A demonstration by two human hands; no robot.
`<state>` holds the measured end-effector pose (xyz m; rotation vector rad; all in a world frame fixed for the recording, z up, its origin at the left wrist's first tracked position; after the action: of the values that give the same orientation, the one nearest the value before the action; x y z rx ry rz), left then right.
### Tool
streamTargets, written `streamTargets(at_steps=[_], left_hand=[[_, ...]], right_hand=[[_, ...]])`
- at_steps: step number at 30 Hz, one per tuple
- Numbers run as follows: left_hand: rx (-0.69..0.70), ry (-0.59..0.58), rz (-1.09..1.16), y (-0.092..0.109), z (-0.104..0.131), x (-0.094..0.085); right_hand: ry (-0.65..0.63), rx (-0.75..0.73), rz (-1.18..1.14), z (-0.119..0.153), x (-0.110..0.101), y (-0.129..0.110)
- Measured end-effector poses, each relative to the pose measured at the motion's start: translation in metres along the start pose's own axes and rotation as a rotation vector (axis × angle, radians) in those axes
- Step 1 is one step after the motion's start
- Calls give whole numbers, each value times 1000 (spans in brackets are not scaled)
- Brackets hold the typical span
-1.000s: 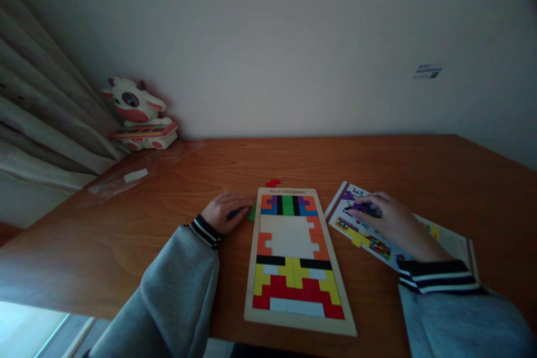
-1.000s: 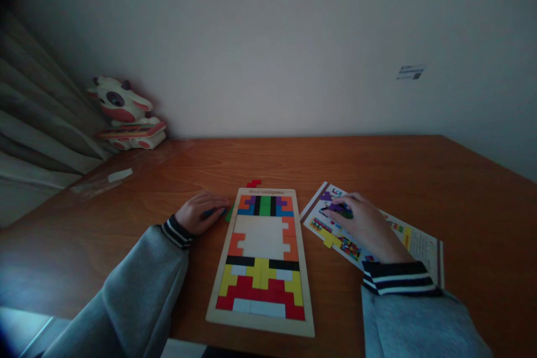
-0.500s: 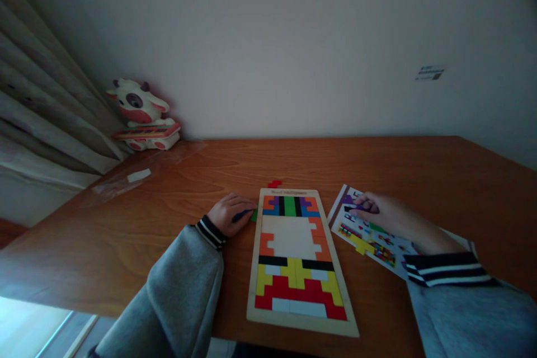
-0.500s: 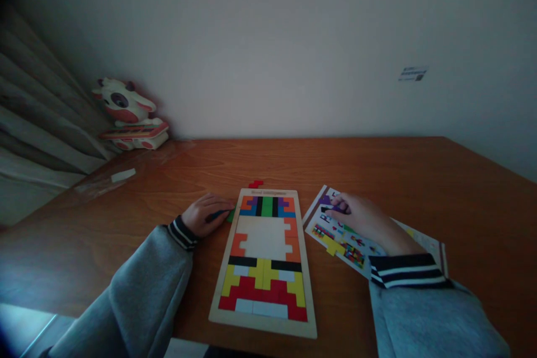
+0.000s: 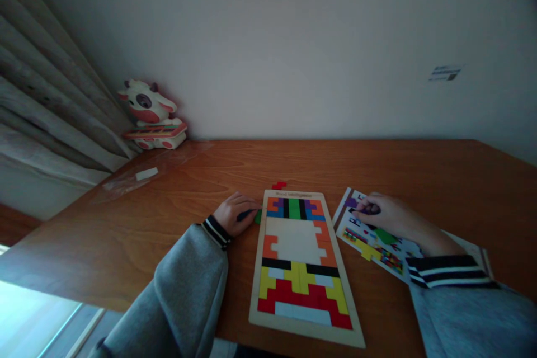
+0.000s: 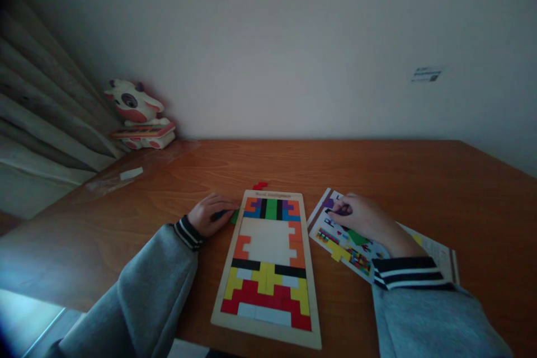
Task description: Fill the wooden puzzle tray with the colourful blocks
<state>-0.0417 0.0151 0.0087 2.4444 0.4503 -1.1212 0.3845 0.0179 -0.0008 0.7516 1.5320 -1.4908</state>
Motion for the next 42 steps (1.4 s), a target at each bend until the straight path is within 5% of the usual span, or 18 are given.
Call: streamTargets(at_steps=[11,18,28,35,42], left_hand=[[-157,116,-26,-13,-17,7],[-74,-151,-31,-13,-6,-3],[-27,-173,-58,-9,-6,9],[45,-164,-67,-9,-4,7],[52,-110,-141,-17,1,1]], right_hand=[[-4,-19,-142,1,3,-5],[83,-101,-57,7,6,-10],[354,-188,116,4,14,-30],[99,-300,-125,18,18,-70],[169,-235,-13,16,14,-52]])
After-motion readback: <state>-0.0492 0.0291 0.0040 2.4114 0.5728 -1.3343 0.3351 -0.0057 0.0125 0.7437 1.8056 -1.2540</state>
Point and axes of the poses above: each hand's wrist, its own z-axis away from the middle knuckle, its own x-axis out of the palm, y = z × x, the point moved 1 cm from there along -z, towards the middle knuckle, and after that the axes turned 1 degree about x, right-handed, at the moved point
